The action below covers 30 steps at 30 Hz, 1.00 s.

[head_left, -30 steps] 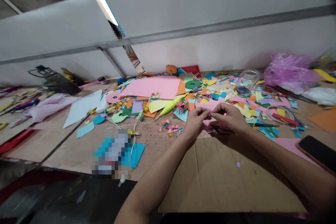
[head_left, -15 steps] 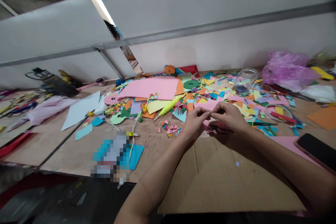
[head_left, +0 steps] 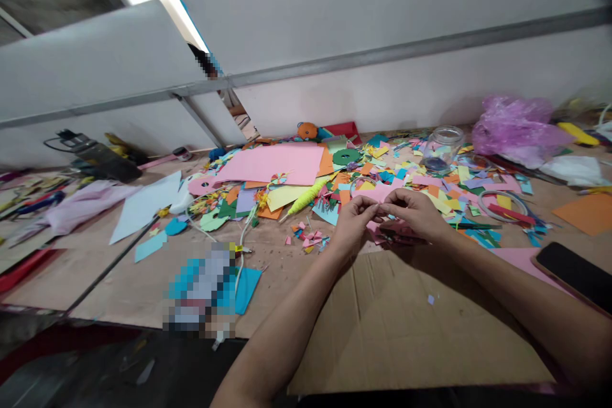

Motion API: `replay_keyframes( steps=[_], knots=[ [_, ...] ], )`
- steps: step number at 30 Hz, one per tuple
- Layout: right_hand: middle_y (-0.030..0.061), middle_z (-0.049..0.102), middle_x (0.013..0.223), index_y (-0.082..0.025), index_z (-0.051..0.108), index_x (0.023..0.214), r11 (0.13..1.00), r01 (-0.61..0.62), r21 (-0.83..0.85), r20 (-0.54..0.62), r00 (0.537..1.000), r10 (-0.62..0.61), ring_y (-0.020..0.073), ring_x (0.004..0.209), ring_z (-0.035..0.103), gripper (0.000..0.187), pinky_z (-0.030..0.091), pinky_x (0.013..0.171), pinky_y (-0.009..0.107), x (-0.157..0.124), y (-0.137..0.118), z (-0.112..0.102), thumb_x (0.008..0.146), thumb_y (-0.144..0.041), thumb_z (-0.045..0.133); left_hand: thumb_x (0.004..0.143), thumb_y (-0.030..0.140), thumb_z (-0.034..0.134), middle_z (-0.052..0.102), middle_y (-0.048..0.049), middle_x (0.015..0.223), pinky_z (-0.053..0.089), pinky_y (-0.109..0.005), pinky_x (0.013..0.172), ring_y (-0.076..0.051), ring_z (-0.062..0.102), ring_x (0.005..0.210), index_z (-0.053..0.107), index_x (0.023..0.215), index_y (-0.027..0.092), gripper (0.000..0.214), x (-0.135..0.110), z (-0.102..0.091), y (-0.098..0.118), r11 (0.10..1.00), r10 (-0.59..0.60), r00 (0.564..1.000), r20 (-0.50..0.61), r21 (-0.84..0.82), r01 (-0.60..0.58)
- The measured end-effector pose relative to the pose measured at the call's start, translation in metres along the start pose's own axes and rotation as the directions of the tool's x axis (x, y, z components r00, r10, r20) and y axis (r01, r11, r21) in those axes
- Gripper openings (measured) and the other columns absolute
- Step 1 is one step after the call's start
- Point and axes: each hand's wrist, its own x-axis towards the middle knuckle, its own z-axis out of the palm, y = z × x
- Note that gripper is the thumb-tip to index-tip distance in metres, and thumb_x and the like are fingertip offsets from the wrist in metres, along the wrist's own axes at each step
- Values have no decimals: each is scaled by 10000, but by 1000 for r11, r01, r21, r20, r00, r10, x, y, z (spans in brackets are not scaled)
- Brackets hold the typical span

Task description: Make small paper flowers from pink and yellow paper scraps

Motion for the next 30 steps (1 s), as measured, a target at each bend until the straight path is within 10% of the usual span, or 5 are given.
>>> replay_keyframes(
  steps=[30],
  knots=[
    [16, 620, 695, -206, 625, 676, 996, -38, 75, 72, 997, 33, 187, 680, 559, 236, 439, 621, 303, 2, 5, 0, 802, -405, 636, 683, 397, 785, 631, -25, 703, 414, -269, 684, -141, 544, 705, 678, 728, 142, 280, -1, -5, 3, 973, 30, 999, 25, 227, -35]
  ],
)
